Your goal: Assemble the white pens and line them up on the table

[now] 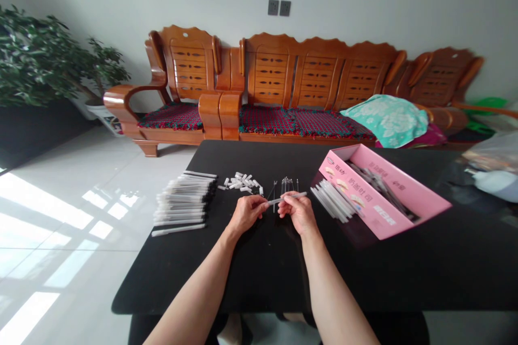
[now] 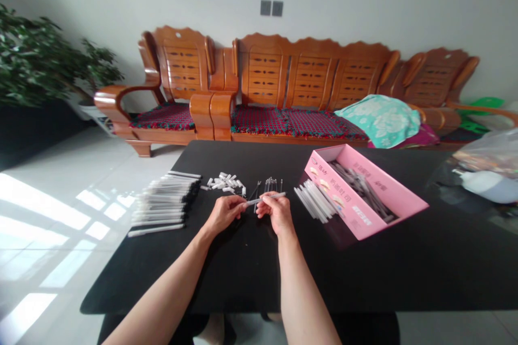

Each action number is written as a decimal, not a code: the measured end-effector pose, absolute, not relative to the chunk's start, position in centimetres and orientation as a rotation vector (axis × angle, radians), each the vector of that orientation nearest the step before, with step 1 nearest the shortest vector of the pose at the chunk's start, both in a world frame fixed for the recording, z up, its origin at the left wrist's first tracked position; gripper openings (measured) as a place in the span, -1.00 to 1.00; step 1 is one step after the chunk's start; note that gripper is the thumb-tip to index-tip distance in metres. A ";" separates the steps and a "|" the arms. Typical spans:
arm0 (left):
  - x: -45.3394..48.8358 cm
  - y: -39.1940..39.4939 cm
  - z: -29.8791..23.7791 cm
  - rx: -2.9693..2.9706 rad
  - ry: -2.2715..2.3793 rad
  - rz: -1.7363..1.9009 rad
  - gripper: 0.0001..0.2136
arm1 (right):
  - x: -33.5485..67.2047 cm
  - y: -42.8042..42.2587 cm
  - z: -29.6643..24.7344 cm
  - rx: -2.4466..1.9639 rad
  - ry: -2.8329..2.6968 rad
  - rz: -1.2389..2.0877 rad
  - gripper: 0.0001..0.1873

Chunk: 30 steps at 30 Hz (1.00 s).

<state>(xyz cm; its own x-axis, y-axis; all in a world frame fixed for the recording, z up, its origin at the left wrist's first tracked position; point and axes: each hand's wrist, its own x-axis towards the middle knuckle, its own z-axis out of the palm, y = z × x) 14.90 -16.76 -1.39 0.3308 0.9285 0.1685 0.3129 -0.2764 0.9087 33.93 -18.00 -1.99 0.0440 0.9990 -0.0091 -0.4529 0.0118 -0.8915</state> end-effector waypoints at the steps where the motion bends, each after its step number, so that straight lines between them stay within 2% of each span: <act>1: 15.1 -16.8 -1.4 1.783 1.115 0.950 -0.70 | 33.9 -18.0 -2.0 -0.888 -0.811 1.369 -0.76; 7: 16.4 -17.8 -1.1 2.015 1.178 1.071 -0.84 | 34.5 -17.8 -2.4 -0.949 -0.715 1.410 -0.72; 13: 17.3 -18.2 -1.0 2.121 1.188 1.115 -0.82 | 34.4 -17.7 -2.5 -0.984 -0.668 1.418 -0.71; 17: 16.2 -17.3 -0.4 2.044 1.259 1.189 -0.84 | 34.2 -17.7 -2.1 -0.922 -0.668 1.396 -0.62; 20: 13.5 -16.2 0.7 1.956 1.420 1.264 -0.84 | 34.5 -17.7 -1.8 -0.885 -0.651 1.329 -0.55; 30: -1.8 -15.5 3.0 1.538 2.022 1.399 -0.70 | 34.3 -17.8 -1.6 -0.918 -0.699 1.317 -0.56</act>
